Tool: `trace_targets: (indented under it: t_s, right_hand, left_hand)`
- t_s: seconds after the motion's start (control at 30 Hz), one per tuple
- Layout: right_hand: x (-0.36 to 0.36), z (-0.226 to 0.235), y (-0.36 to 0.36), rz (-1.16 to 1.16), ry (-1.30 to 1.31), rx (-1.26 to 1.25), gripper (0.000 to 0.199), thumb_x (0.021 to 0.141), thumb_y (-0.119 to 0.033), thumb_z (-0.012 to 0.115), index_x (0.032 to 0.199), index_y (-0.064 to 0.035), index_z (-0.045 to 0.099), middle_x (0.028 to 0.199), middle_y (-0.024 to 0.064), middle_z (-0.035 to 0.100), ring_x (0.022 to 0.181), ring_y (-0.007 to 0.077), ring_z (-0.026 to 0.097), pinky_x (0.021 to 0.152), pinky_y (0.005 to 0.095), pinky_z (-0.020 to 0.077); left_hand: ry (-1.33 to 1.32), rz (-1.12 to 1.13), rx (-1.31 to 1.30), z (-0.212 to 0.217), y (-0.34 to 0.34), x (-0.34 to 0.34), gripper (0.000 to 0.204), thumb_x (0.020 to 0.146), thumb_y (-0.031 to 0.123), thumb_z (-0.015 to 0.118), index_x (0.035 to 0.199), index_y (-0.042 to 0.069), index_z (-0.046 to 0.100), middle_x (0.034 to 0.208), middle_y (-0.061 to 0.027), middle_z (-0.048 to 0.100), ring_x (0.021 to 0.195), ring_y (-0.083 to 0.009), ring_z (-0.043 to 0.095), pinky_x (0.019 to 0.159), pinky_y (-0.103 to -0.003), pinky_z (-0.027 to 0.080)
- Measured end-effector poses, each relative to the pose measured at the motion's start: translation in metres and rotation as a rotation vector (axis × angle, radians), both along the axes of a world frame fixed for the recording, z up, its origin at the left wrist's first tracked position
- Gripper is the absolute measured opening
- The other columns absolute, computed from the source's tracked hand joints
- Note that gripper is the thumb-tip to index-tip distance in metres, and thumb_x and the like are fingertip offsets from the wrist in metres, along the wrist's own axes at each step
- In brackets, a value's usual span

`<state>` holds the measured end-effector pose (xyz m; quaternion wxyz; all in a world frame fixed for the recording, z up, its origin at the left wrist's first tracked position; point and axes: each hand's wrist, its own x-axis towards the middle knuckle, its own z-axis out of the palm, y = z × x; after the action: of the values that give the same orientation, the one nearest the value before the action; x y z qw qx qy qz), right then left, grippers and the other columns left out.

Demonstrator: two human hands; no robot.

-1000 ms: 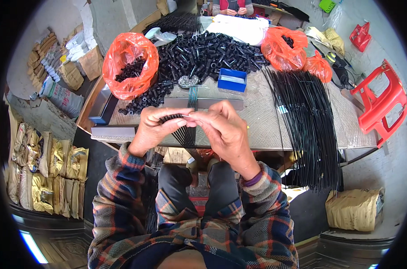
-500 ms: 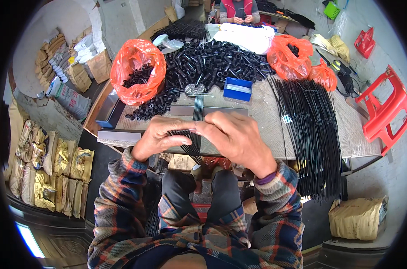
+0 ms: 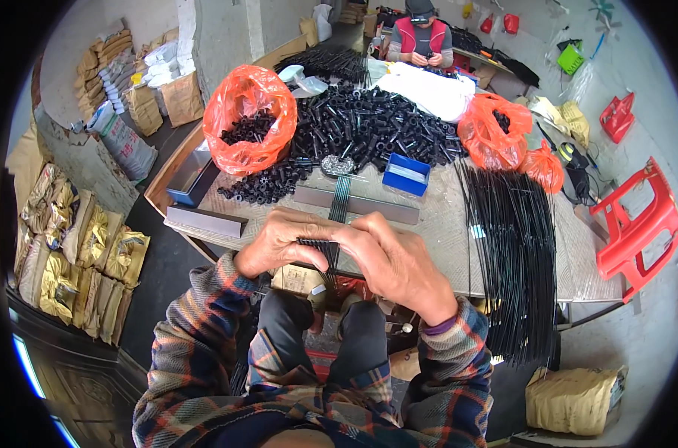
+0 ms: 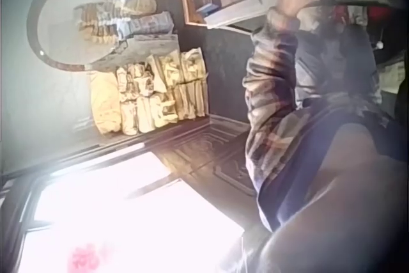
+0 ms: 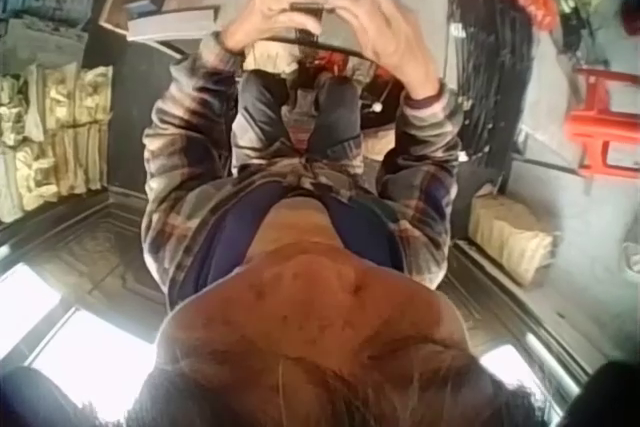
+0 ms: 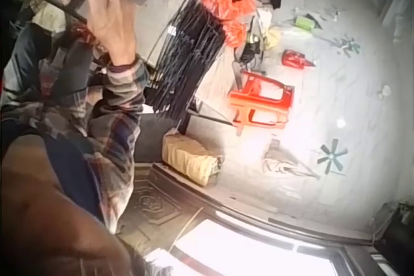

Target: The worker is assembling bunches of black wires by attaching plastic connectors and using a crimping tool.

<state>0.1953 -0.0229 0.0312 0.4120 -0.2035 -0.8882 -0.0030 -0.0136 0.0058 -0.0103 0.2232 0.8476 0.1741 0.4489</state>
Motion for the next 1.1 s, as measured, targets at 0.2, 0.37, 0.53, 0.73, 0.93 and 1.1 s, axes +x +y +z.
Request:
trace_targets:
  t_s: [0.2,0.37,0.53,0.73,0.93,1.1]
  right_hand:
    - [-0.007,-0.005,-0.001,0.045,-0.008,-0.041,0.037,0.075,0.005,0.061,0.109,-0.0053,0.049,0.084,0.0138,0.056,0.065,0.0298,0.059,0.051,0.0356,0.0467]
    - [-0.029,0.005,-0.006,-0.032,-0.080,0.052,0.026,0.074,-0.007,0.065,0.098,-0.0070,0.056,0.083,0.0083,0.056,0.065,0.0247,0.059,0.051,0.0325,0.0457]
    - [-0.020,0.010,-0.028,-0.047,-0.325,0.199,0.019,0.069,-0.017,0.069,0.085,-0.0137,0.061,0.077,-0.0021,0.055,0.060,0.0125,0.056,0.048,0.0265,0.0373]
    - [0.010,0.025,-0.079,0.190,-0.583,0.003,0.024,0.061,-0.014,0.065,0.084,-0.0104,0.063,0.074,-0.0020,0.050,0.057,0.0097,0.051,0.049,0.0246,0.0354]
    - [0.126,0.047,-0.175,0.118,0.107,0.228,0.016,0.067,-0.023,0.073,0.068,-0.0123,0.061,0.073,0.0014,0.056,0.056,0.0116,0.050,0.055,0.0339,0.0400]
    - [0.217,-0.018,-0.188,0.724,0.025,-0.184,0.013,0.067,-0.013,0.070,0.064,-0.0086,0.059,0.067,0.0038,0.054,0.055,0.0151,0.050,0.057,0.0324,0.0407]
  left_hand:
    - [-0.026,0.040,0.059,-0.006,-0.001,0.002,0.049,0.057,0.027,0.079,0.096,0.002,0.065,0.089,-0.0127,0.066,0.079,-0.0297,0.065,0.067,-0.032,0.051]
    - [0.318,0.229,0.218,-0.030,0.007,-0.003,0.058,0.058,0.045,0.074,0.100,0.006,0.065,0.094,-0.0124,0.065,0.077,-0.0288,0.063,0.061,-0.034,0.050]
    - [0.829,0.404,0.333,-0.124,0.004,-0.004,0.093,0.059,0.053,0.069,0.137,0.018,0.033,0.146,-0.0046,0.024,0.136,-0.0198,0.020,0.109,-0.043,0.017]
    - [0.684,0.409,0.261,-0.136,-0.005,0.007,0.081,0.056,0.033,0.074,0.129,0.015,0.044,0.143,-0.0047,0.031,0.133,-0.0211,0.026,0.109,-0.042,0.019]
    - [0.022,0.338,0.179,-0.089,-0.068,0.040,0.023,0.058,0.022,0.073,0.072,0.011,0.059,0.067,-0.0006,0.057,0.064,-0.0187,0.059,0.061,-0.033,0.045]
    - [0.267,0.458,0.469,-0.036,-0.080,-0.020,0.039,0.058,0.046,0.066,0.057,0.011,0.046,0.057,-0.0006,0.041,0.053,-0.0204,0.049,0.048,-0.033,0.038]
